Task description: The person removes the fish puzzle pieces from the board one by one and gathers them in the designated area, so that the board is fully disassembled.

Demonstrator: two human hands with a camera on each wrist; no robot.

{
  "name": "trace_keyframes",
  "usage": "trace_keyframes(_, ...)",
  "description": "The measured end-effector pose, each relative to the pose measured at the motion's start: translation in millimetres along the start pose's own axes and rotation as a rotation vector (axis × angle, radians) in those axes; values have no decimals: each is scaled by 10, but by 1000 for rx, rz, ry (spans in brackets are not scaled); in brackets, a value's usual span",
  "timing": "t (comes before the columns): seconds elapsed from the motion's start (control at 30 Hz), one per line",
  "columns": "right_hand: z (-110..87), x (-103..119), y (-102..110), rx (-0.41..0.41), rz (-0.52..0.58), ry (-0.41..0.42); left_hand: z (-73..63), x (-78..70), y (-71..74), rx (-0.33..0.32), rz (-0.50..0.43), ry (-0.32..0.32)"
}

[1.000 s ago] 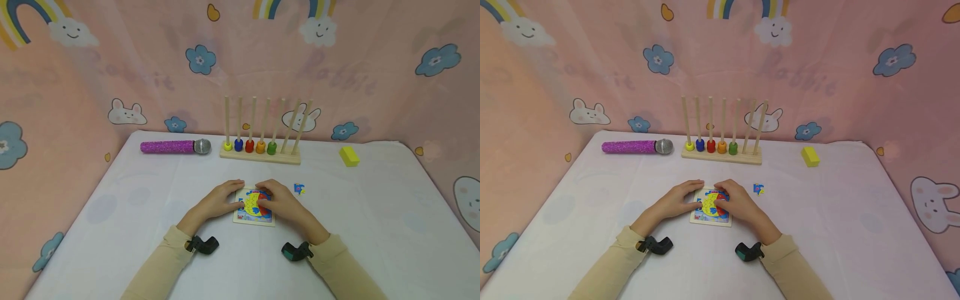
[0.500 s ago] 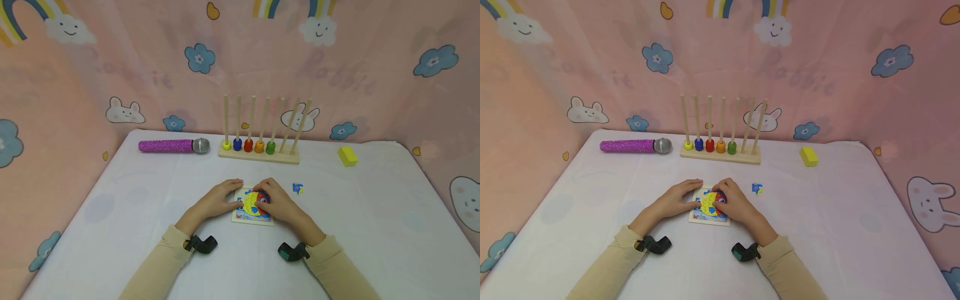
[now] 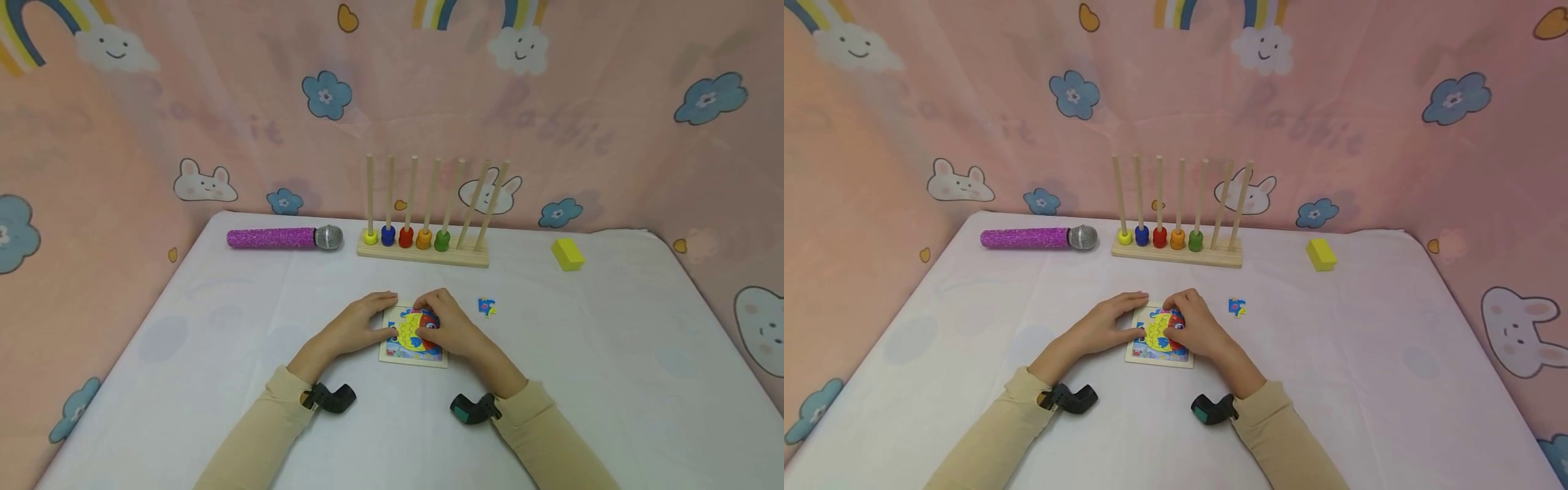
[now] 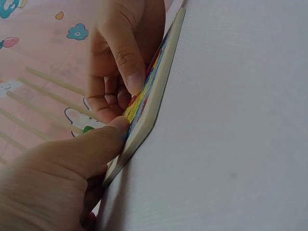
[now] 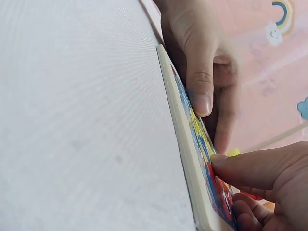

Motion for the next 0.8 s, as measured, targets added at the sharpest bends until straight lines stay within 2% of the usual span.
trace_keyframes(0.3,-28,-41,-31,-78,48,50,-1,28,-4,-6,3,1)
trace_keyframes(0.8,-43,-96,-42,-160,55,48,0,8,-1,5,14,0)
Point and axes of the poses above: each hand's wrist, its own z-axis towards the middle knuckle, its own y-axis out of the back of the hand, x = y × z, the point moved 2 cm from there along z, towards the middle knuckle, and after that the axes turned 9 degrees about -x, right-handed, at the moved point
